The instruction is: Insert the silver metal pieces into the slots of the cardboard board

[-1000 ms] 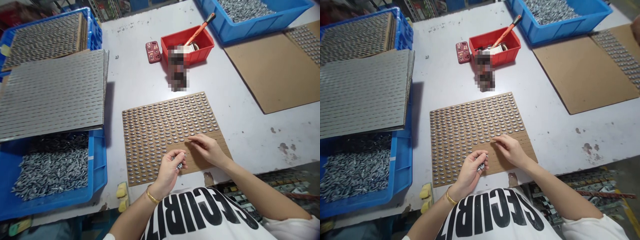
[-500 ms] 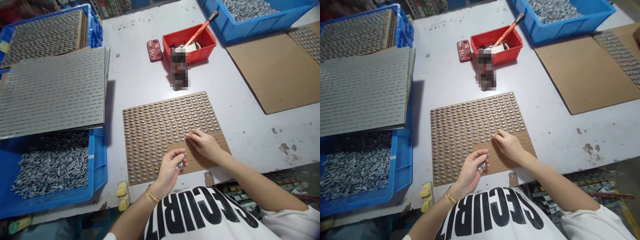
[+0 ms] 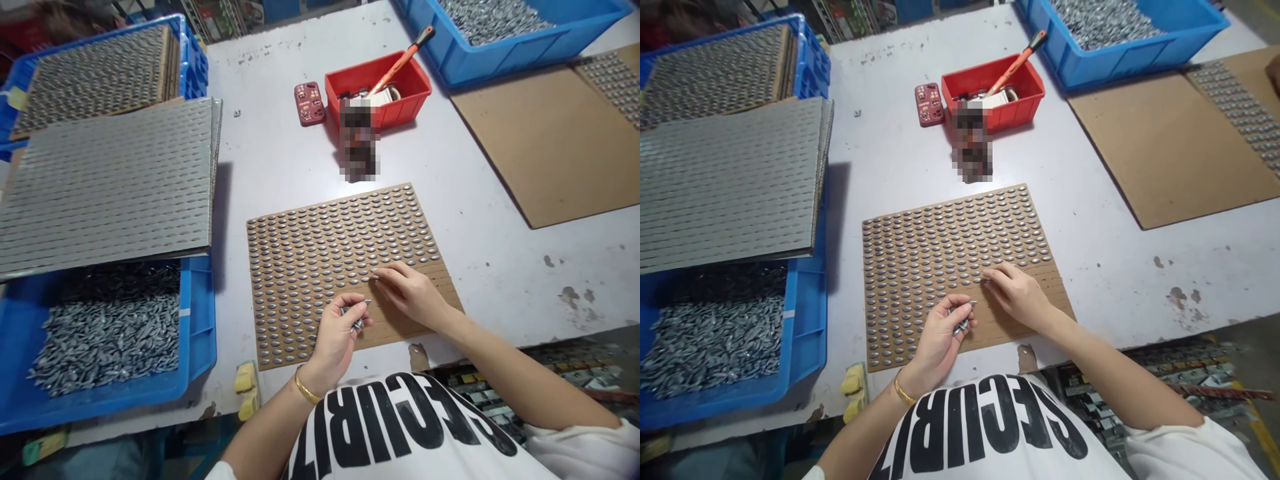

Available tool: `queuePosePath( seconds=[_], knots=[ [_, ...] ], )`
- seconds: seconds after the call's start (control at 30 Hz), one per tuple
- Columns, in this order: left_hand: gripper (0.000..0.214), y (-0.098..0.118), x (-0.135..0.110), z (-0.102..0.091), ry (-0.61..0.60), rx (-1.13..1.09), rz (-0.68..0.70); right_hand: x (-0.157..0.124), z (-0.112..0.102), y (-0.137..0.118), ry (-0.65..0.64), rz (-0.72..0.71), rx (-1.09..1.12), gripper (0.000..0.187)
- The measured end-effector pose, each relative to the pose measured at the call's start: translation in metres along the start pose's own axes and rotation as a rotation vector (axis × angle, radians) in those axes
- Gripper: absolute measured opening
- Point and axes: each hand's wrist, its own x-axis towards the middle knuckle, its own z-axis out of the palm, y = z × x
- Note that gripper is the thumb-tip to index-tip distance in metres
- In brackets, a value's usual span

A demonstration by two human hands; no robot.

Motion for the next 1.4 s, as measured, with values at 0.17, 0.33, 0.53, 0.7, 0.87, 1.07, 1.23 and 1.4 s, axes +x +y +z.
queuePosePath(
  seconds=[0.17, 0.33, 0.53, 0.7, 0.87, 1.07, 1.23, 1.4],
  knots=[
    [0.025, -0.003, 0.003, 0.006, -0.027, 0.001, 0.028, -0.012, -0.012, -0.027, -0.027, -0.041, 0.321, 0.018],
    [0.032, -0.004, 0.005, 0.010, -0.034, 0.048, 0.035, -0.022, -0.011, -0.031, -0.090, -0.047, 0.243, 0.025],
    [0.031, -0.012, 0.004, 0.013, -0.071, 0.069, -0.020, -0.028, -0.008, -0.024, -0.076, 0.003, 0.257, 0.023],
    [0.025, -0.004, 0.001, 0.013, -0.089, 0.026, -0.074, -0.031, -0.008, -0.013, -0.087, 0.022, 0.243, 0.021],
    [0.017, 0.034, -0.011, 0.004, -0.007, -0.055, 0.053, -0.036, -0.005, -0.002, -0.024, 0.067, 0.053, 0.018],
    [0.018, 0.027, -0.016, -0.008, 0.089, -0.147, -0.021, -0.017, 0.018, -0.021, -0.033, -0.015, -0.228, 0.018],
    [0.025, 0.011, -0.019, -0.016, 0.042, -0.143, -0.037, -0.005, 0.034, -0.030, -0.002, 0.028, -0.358, 0.015],
    [0.023, 0.011, -0.022, -0.019, 0.022, -0.068, -0.010, -0.010, 0.032, -0.024, -0.022, -0.031, -0.337, 0.016]
  ],
)
